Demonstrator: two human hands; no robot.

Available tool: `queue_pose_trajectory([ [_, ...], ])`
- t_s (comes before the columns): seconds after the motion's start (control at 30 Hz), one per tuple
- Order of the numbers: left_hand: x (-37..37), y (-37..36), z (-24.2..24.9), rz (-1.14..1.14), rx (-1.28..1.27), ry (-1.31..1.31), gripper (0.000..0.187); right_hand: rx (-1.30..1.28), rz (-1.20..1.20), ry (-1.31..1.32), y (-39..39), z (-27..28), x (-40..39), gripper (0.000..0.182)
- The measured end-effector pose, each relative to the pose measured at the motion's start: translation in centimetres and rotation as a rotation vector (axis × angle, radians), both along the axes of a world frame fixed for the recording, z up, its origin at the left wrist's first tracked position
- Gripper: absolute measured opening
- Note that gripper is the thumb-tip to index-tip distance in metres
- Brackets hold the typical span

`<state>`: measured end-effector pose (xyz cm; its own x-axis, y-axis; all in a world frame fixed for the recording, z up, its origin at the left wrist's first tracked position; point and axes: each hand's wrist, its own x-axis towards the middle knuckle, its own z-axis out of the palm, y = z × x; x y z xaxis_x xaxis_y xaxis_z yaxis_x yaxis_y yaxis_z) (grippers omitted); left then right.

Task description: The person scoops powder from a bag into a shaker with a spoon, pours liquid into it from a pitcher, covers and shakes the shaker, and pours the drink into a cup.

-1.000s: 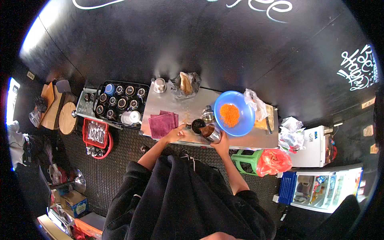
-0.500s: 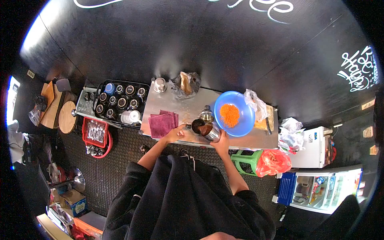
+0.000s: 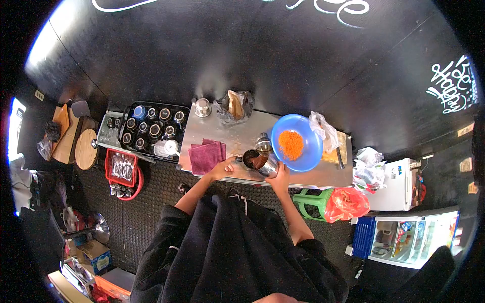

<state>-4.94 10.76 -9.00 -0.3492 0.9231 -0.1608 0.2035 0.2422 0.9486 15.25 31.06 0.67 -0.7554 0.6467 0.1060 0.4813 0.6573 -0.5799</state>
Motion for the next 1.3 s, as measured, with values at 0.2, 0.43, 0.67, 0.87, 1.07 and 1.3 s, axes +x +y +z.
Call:
queue_pose_trajectory([
  [0.2, 0.0, 0.0, 0.3, 0.0, -0.012, -0.002, 0.077, 0.025, -0.009, -0.031, -0.1, 0.0, -0.1, 0.082],
  [0.43, -0.2, 0.0, 0.8, -0.039, -0.067, -0.044, 0.078, 0.035, -0.004, -0.011, -0.1, 0.0, -0.3, 0.084],
  [0.67, -0.1, -0.1, 0.6, -0.02, -0.034, -0.009, 0.076, 0.055, -0.012, -0.024, -0.1, 0.2, -0.5, 0.085],
  [0.87, -0.1, -0.2, 0.3, -0.012, -0.02, 0.001, 0.077, 0.055, -0.036, -0.068, -0.2, 0.1, -0.5, 0.081],
  [1.07, -0.1, -0.2, 0.4, -0.006, -0.054, 0.015, 0.076, 0.059, -0.05, -0.092, -0.4, 0.8, -0.7, 0.079],
  [1.3, 0.1, -0.3, 0.9, 0.014, -0.043, 0.021, 0.071, -0.065, -0.043, 0.054, 0.1, -0.6, -0.5, 0.083],
])
